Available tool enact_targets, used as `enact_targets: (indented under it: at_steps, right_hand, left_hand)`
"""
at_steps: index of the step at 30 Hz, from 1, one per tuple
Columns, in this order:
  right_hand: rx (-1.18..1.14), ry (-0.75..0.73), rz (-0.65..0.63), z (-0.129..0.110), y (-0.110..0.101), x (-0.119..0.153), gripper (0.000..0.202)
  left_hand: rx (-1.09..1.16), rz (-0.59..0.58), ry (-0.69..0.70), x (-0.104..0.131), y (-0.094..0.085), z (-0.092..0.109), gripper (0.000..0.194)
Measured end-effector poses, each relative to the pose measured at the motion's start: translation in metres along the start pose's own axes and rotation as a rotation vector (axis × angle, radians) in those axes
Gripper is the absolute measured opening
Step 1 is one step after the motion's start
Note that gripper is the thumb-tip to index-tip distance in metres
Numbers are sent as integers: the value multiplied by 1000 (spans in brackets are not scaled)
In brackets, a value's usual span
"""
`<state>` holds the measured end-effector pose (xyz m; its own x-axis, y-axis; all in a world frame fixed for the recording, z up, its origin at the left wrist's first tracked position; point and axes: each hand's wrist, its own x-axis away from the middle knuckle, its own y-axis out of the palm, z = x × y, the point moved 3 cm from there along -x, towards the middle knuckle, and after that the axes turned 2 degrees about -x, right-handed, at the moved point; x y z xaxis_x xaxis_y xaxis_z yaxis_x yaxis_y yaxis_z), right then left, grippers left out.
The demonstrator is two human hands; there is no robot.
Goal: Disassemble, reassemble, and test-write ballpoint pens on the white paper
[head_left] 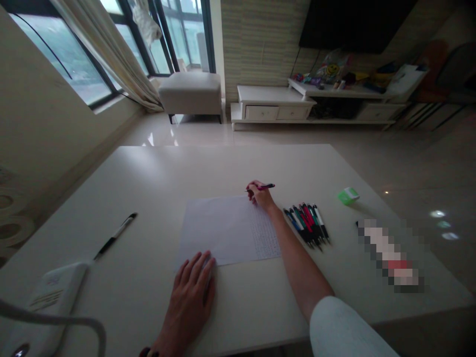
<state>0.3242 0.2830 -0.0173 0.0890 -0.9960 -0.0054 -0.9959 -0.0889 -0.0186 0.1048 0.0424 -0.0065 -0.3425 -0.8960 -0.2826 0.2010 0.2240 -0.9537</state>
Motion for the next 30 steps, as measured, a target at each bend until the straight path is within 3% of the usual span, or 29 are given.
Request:
enact_targets:
  at_steps: [6,17,26,30]
  right_hand:
    - [124,-103,150,11,-3,1,16]
    - [404,-113,182,22,0,-5,18]
    - [385,-84,149,22,0,-3,18]
    - [230,-142,194,13,-2,-2,13]
  left_hand:
    - [-15,32,27,0,1,0,49]
    - [0,10,5,0,1,0,48]
    - [-17,12,15,0,2,0,47]
    - [-4,10,9,1,2,0,46]
